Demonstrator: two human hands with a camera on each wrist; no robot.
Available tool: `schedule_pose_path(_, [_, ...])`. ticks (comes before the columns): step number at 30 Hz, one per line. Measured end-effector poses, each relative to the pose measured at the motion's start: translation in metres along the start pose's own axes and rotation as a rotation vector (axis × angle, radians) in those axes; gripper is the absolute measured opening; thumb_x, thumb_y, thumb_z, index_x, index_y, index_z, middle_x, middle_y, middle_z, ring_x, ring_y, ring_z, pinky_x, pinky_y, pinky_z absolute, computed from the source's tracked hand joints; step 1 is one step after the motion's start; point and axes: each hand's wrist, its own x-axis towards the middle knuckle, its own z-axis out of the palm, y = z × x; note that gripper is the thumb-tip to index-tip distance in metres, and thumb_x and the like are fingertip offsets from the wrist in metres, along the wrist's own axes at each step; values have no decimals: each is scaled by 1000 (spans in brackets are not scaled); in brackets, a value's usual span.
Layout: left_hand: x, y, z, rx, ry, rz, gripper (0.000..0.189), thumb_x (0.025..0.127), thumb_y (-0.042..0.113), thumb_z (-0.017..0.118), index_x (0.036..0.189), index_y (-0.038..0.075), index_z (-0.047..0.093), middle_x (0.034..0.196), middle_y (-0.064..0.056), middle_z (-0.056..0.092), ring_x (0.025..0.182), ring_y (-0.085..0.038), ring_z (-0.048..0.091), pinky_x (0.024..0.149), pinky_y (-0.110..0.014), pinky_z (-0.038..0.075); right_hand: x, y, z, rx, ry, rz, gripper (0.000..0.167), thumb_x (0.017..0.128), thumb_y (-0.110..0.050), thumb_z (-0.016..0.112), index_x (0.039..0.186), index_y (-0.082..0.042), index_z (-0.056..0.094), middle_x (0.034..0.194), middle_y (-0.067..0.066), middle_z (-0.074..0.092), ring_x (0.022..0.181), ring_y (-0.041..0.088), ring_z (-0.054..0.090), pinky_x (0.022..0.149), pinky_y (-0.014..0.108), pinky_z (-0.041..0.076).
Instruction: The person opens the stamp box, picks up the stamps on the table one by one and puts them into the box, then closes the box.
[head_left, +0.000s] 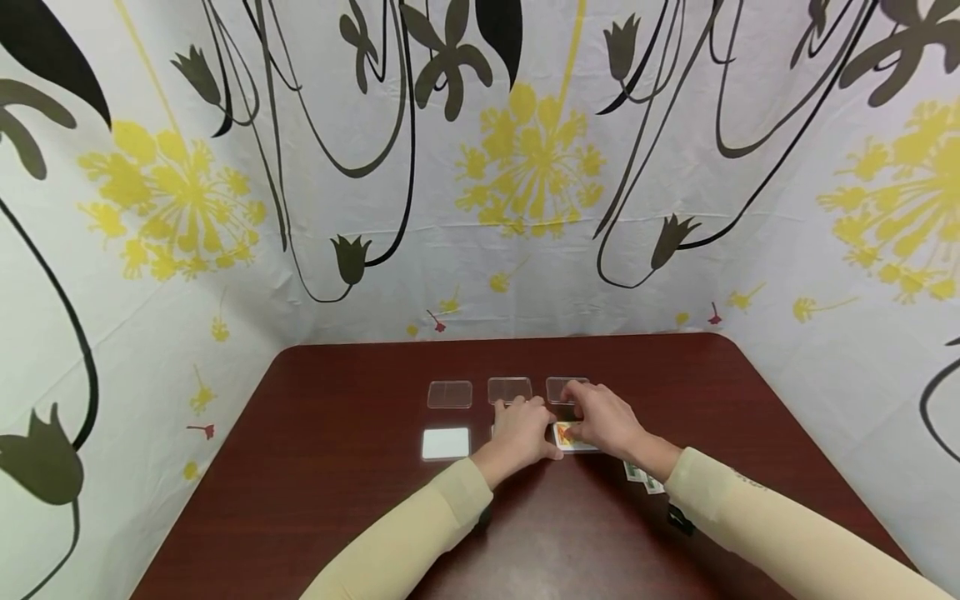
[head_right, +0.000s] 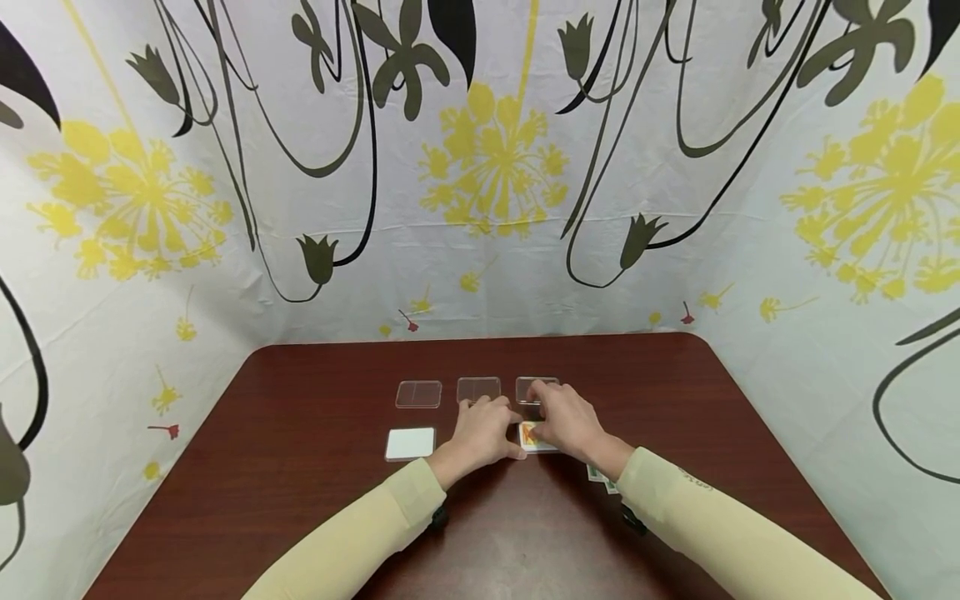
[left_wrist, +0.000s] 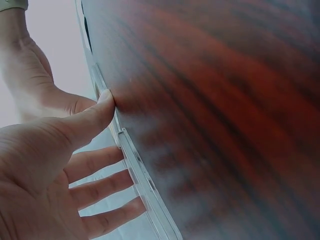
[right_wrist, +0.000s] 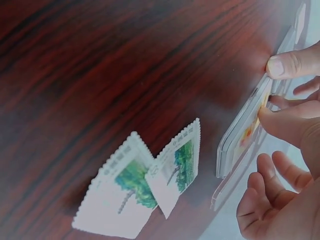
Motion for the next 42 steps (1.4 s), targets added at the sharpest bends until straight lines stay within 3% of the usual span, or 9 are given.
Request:
schedule_pose_path(13, [-2, -2, 2, 13, 2, 0, 57, 74, 65, 81, 121, 33, 74, 115, 7, 63, 112, -24, 57, 100, -63, 39, -1, -9, -18, 65, -1, -19, 36, 79, -13, 86, 110, -14, 69, 82, -3, 61, 70, 13, 53, 57, 33, 44])
schedule_pose_path(22, [-6, -6, -2, -11, -9, -9, 62, 74, 60, 83, 125, 28, 71, 115, 5, 65, 111, -23, 59, 100, -63, 39, -8, -17, -43, 22, -10, -75, 32, 81, -16, 84, 110, -20, 70, 93, -6, 69, 88, 17, 62, 71, 38, 50])
schedule_pose_path(35, [-20, -17, -11, -59, -17, -11, 66, 73, 51, 88, 130, 24, 68, 132, -1, 63, 120, -20, 60, 102, -68, 34, -36, -8, -71, -35, -14, -72, 38, 80, -16, 85, 114, -20, 70, 91, -8, 68, 91, 21, 59, 73, 39, 48])
schedule_pose_path(42, [-26, -29, -13, -69, -4, -30, 66, 71, 50, 89, 127, 21, 70, 125, 0, 66, 113, -22, 63, 101, -68, 35, -58, 7, -79, -53, -56, -60, 35, 82, -17, 83, 115, -20, 71, 99, -12, 66, 95, 18, 60, 76, 40, 50])
